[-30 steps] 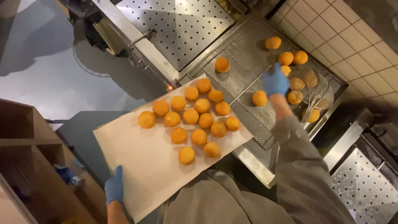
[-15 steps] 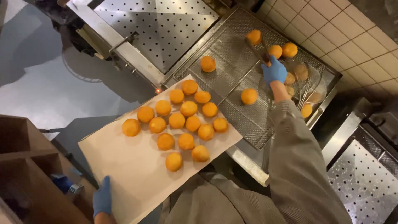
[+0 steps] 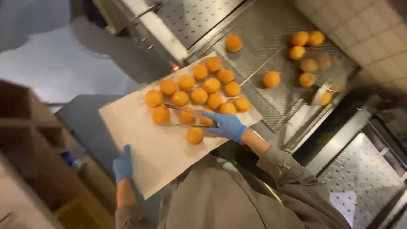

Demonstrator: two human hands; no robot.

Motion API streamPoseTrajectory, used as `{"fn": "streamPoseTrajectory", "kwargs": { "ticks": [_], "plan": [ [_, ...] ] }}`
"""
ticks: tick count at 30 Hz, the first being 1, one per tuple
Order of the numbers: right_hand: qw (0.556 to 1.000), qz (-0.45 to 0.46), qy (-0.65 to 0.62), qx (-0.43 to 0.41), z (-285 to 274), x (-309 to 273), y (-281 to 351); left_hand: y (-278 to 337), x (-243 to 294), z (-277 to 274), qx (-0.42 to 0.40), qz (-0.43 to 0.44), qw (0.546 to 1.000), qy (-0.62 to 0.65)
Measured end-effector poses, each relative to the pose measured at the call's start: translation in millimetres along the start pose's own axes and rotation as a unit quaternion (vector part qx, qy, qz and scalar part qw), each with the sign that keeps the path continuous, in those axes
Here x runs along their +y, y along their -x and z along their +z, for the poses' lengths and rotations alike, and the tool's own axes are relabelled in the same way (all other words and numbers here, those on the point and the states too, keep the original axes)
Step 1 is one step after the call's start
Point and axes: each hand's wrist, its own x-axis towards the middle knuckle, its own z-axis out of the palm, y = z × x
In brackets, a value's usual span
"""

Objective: Frying donuts in deep vats of oil, turning them, and transferring them to cooling racks and trays.

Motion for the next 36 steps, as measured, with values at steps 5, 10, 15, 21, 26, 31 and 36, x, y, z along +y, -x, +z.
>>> {"fn": "streamPoseTrajectory", "kwargs": {
  "ticks": [5,10,15,21,26,31,36],
  "plan": [
    [0.946,0.216,0.083,0.226,-91,121,27,-8,-14,8,0.012,-0.006,1.000,-0.013],
    [0.821,0.393,0.177,0.374,-178,285,43,7,11,-10,0.039,-0.044,0.990,0.125],
    [0.816,0.438,0.173,0.336,-191,373,28,17,21,-20,0.008,-0.105,0.982,0.158],
    [0.812,0.452,0.141,0.342,-192,376,9,8,12,-20,-0.005,-0.078,0.986,0.149],
    [0.884,0.282,0.151,0.342,-169,307,42,5,10,-15,-0.003,-0.057,0.993,0.104],
    [0.963,0.159,0.050,0.210,-122,140,55,7,1,-7,0.034,-0.034,0.996,0.075],
    [0.997,-0.040,0.012,-0.063,-47,3,39,20,24,-14,0.033,-0.009,0.996,0.085]
  ]
}}
